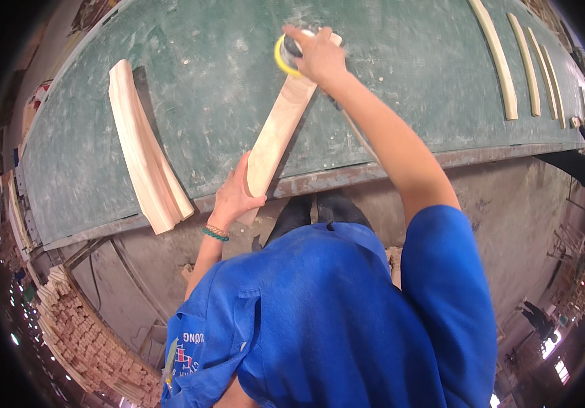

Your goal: The person uses an orbital sander to smooth the surfaces of several curved wooden pieces on a green workbench. After sanding, the person stacks the finished pieces and hands them to a coworker.

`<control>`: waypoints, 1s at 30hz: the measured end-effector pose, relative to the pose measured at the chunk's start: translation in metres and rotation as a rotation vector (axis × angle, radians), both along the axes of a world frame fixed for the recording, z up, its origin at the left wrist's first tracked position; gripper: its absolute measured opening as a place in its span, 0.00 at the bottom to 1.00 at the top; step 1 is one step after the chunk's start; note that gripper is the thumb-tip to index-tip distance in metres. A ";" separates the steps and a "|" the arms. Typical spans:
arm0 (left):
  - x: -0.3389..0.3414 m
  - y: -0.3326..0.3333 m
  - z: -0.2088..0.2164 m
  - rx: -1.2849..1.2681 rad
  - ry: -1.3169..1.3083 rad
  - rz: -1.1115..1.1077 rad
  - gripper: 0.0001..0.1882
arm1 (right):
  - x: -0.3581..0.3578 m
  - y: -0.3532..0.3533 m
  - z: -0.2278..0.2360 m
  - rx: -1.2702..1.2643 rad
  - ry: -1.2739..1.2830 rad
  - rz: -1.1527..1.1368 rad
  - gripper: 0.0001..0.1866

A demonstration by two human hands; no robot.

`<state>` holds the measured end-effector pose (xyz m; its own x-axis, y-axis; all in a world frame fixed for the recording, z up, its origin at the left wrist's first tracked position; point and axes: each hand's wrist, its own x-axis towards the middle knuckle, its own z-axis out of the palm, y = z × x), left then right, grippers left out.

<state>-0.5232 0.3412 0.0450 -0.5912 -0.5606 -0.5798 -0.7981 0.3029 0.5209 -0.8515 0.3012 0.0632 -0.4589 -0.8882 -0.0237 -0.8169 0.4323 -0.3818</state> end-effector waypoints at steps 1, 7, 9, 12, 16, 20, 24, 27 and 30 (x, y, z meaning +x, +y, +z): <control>0.003 0.003 0.001 0.015 -0.037 0.005 0.58 | 0.010 0.005 -0.002 0.019 -0.013 0.029 0.37; 0.007 0.002 -0.008 -0.081 0.067 -0.011 0.60 | 0.015 0.002 0.000 -0.056 0.028 0.038 0.37; 0.004 0.001 -0.010 -0.085 0.065 -0.013 0.60 | 0.010 0.001 -0.001 -0.082 0.047 0.046 0.37; 0.006 0.004 -0.007 -0.045 0.047 0.014 0.60 | 0.014 0.000 0.001 0.002 -0.022 0.042 0.36; 0.006 0.005 -0.005 -0.043 0.013 0.013 0.60 | 0.019 0.002 -0.001 -0.059 0.057 0.051 0.37; 0.006 0.004 -0.004 -0.068 0.019 0.014 0.60 | 0.013 -0.005 -0.002 -0.010 -0.014 0.084 0.33; 0.002 0.004 -0.006 -0.072 0.123 -0.010 0.59 | -0.040 -0.015 0.009 0.025 0.037 -0.092 0.34; 0.005 0.001 -0.006 -0.087 0.119 0.009 0.59 | -0.030 -0.002 0.012 0.121 -0.014 -0.036 0.35; 0.008 0.003 -0.005 -0.066 0.077 0.019 0.59 | -0.005 0.049 0.004 0.125 -0.046 0.209 0.37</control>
<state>-0.5154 0.3440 0.0399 -0.6216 -0.6075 -0.4946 -0.7624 0.3241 0.5601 -0.8566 0.3499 0.0676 -0.2612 -0.9526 -0.1561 -0.8766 0.3018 -0.3748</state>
